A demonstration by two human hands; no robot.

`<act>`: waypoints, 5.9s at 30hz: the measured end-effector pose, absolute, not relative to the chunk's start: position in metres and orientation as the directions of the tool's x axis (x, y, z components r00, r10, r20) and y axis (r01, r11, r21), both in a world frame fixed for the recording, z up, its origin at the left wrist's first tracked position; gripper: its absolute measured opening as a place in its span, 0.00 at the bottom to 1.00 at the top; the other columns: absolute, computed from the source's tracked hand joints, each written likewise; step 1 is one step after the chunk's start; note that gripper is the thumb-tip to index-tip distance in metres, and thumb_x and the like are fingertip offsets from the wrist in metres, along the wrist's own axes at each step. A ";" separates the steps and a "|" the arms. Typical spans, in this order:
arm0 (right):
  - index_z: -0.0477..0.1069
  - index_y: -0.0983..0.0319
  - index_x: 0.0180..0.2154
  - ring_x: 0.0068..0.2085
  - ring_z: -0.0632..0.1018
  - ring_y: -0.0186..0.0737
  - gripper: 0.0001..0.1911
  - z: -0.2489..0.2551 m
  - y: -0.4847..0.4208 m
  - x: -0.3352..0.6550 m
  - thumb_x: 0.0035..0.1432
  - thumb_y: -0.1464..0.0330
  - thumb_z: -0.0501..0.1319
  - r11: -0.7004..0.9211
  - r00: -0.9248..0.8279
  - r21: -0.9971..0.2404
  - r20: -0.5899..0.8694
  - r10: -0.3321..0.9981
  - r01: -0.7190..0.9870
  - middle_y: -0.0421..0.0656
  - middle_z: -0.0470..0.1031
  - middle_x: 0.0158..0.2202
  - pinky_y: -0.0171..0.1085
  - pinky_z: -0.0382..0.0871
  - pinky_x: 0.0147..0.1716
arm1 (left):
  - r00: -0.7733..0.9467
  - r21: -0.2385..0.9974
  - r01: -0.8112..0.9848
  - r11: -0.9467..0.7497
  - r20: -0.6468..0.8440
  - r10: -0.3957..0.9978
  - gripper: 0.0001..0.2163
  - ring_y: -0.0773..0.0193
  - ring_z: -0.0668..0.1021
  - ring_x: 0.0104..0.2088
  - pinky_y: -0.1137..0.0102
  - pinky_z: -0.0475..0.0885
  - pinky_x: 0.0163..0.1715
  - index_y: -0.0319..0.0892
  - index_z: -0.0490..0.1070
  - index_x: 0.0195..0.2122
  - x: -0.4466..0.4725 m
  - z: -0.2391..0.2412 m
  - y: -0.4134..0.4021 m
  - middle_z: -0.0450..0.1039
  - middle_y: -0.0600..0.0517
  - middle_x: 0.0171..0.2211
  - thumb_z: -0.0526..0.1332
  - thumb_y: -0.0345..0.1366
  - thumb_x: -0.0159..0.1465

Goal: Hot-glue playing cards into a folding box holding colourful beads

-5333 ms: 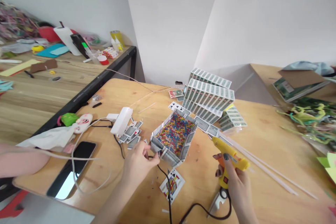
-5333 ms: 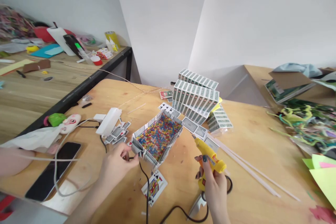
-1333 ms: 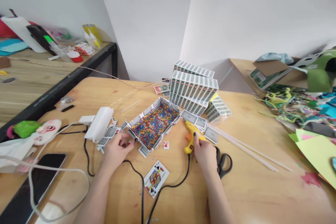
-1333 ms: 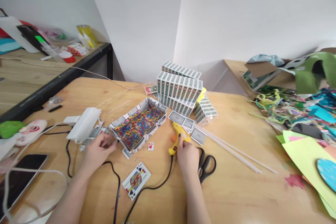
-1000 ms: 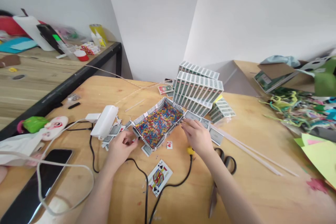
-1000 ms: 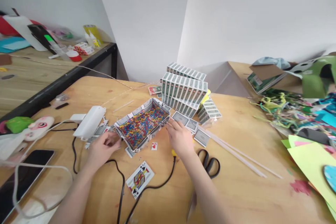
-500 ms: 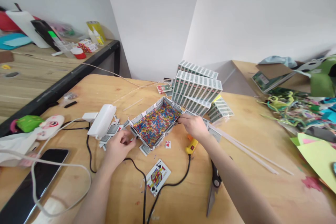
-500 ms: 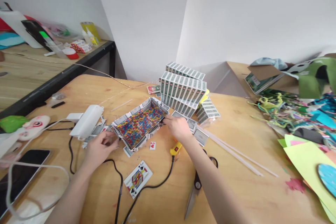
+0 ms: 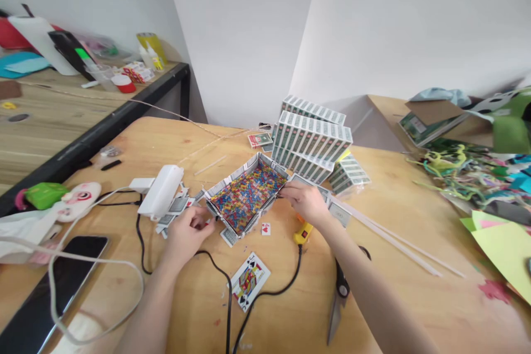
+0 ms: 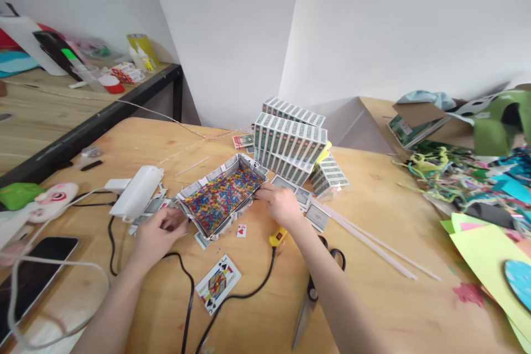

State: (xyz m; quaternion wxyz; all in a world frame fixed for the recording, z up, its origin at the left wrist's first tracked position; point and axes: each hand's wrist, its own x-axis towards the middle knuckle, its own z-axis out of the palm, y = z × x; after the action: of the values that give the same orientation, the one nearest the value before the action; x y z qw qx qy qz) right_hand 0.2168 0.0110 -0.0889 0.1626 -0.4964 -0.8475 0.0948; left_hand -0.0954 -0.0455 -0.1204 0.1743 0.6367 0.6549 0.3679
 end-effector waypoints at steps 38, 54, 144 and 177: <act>0.69 0.59 0.17 0.26 0.78 0.46 0.32 -0.108 -0.067 0.214 0.59 0.45 0.47 -0.559 0.474 -0.272 -0.321 0.820 0.783 0.50 0.73 0.18 0.38 0.67 0.26 | -0.065 0.631 0.736 -0.243 0.424 0.903 0.08 0.69 0.67 0.20 0.73 0.64 0.23 0.43 0.63 0.28 -0.061 -0.117 -0.065 0.56 0.60 0.18 0.61 0.39 0.54; 0.67 0.58 0.18 0.31 0.79 0.48 0.28 -0.107 -0.070 0.210 0.59 0.48 0.48 -0.555 0.486 -0.280 -0.280 0.828 0.783 0.50 0.76 0.22 0.37 0.65 0.29 | 0.053 0.563 0.798 -0.216 0.291 0.955 0.09 0.69 0.66 0.21 0.73 0.60 0.23 0.43 0.64 0.28 -0.074 -0.113 -0.064 0.57 0.60 0.20 0.61 0.42 0.57; 0.69 0.60 0.29 0.27 0.75 0.38 0.15 -0.096 -0.086 0.206 0.58 0.56 0.54 -0.326 0.597 -0.700 0.177 0.783 0.635 0.43 0.76 0.26 0.34 0.65 0.30 | 0.376 0.858 0.426 -0.287 0.121 0.919 0.04 0.64 0.76 0.21 0.73 0.65 0.19 0.45 0.80 0.28 -0.045 0.015 -0.029 0.78 0.54 0.22 0.64 0.33 0.56; 0.58 0.53 0.56 0.56 0.67 0.41 0.17 -0.015 -0.051 0.128 0.68 0.59 0.47 0.379 -0.007 -0.903 0.386 0.922 0.201 0.44 0.65 0.57 0.45 0.63 0.55 | 0.500 0.973 -0.152 0.175 -0.077 0.862 0.12 0.58 0.79 0.34 0.66 0.73 0.34 0.39 0.77 0.36 -0.036 0.017 -0.022 0.78 0.48 0.30 0.65 0.43 0.58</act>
State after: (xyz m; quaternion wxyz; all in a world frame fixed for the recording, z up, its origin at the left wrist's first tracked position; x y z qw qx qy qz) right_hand 0.1281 -0.0513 -0.0148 0.5441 -0.4478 -0.6274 0.3314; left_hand -0.0357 -0.0217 0.0174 0.6881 0.5260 0.3376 0.3687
